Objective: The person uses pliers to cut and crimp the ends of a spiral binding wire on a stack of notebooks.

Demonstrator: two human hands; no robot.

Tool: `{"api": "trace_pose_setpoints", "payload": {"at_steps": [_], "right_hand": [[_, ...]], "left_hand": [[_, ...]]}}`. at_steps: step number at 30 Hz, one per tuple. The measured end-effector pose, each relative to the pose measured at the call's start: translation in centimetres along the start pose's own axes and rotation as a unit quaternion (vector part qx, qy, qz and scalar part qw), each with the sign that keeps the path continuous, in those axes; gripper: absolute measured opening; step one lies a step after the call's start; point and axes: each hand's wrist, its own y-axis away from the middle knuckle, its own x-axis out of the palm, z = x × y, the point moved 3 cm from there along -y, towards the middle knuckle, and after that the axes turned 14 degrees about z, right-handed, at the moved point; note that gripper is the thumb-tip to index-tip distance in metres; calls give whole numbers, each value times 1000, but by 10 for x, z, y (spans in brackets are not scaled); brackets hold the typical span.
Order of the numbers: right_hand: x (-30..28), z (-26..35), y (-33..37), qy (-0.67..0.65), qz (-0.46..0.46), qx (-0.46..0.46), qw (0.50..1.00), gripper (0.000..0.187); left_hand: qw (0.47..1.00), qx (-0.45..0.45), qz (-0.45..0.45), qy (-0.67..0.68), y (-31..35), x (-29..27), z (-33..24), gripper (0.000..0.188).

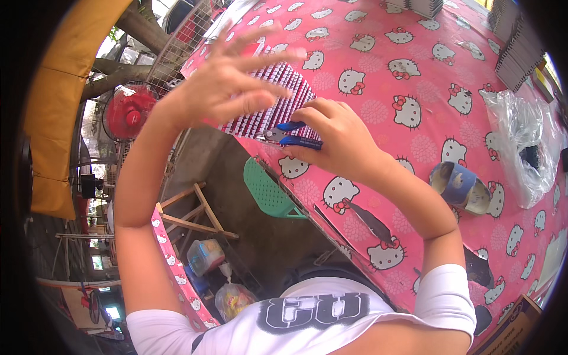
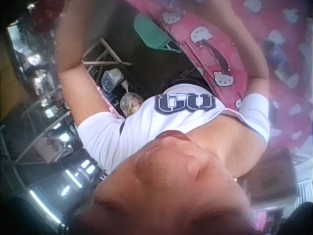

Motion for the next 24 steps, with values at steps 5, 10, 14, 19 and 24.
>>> {"api": "trace_pose_setpoints", "payload": {"at_steps": [5,10,14,19,24], "right_hand": [[2,-2,0,61,-34,-46,996,52],[10,-7,-7,13,-11,-26,1000,44],[12,-32,-19,-370,227,226,872,36],[22,-33,-9,-349,140,160,913,42],[1,-3,1,23,4,2,1000,46]], "left_hand": [[985,14,-37,169,-2,25,1,39],[986,6,-6,165,-1,25,4,37],[992,7,-7,128,-1,28,2,35],[992,15,-15,122,-2,29,4,33],[991,6,-5,132,1,30,4,32]]}}
